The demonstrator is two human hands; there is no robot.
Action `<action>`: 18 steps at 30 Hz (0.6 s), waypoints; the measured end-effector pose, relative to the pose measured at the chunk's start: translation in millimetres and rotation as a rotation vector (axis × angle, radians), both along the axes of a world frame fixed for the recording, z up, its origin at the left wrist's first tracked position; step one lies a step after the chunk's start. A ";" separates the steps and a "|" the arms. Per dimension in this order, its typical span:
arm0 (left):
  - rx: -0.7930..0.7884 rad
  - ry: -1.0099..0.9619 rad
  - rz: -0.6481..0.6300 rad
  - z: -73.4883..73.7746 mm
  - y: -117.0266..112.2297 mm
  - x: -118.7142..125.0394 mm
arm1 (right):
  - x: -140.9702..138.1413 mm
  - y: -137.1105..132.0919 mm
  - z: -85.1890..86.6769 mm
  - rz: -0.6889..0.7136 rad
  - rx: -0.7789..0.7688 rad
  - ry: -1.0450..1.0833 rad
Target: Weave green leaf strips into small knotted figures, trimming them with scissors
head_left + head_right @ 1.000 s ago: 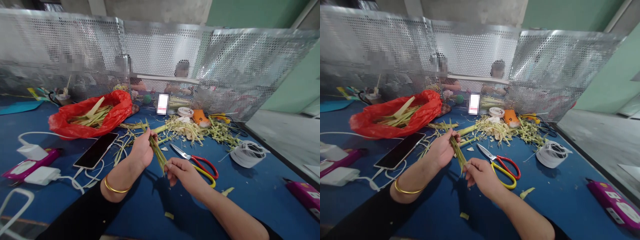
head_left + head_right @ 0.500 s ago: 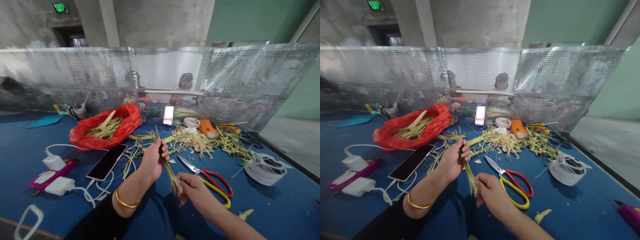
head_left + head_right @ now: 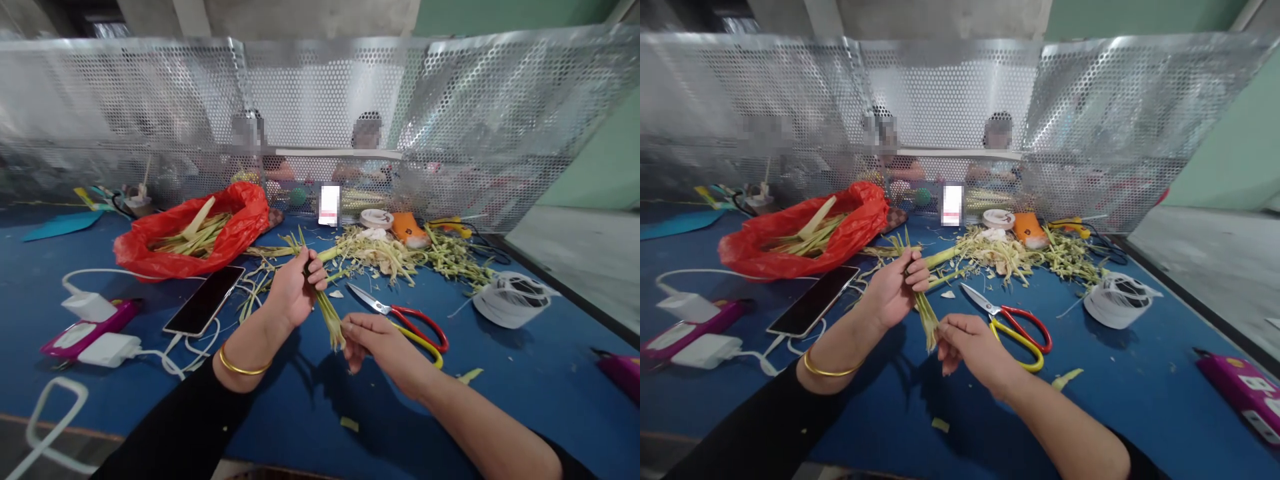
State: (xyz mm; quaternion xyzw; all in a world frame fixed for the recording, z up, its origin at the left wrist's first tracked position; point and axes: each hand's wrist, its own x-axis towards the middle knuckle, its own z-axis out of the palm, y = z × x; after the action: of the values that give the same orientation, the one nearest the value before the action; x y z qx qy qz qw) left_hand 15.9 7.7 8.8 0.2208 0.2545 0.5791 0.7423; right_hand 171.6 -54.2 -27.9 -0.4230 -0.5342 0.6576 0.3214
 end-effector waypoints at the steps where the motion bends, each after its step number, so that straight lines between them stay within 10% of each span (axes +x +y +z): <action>1: 0.003 0.000 -0.002 0.2 0.4 -0.5 | 0.0 -0.1 -0.3 0.005 -0.005 -0.005; 18: -0.006 -0.070 -0.025 1.9 0.3 -0.2 | -3.7 -0.2 -8.8 -0.022 0.163 -0.081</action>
State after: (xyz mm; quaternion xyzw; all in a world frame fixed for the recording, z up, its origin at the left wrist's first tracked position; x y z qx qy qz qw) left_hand 15.6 8.0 10.7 0.2014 0.2272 0.5764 0.7587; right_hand 167.9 -54.4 -36.7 -0.4273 -0.5939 0.5907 0.3402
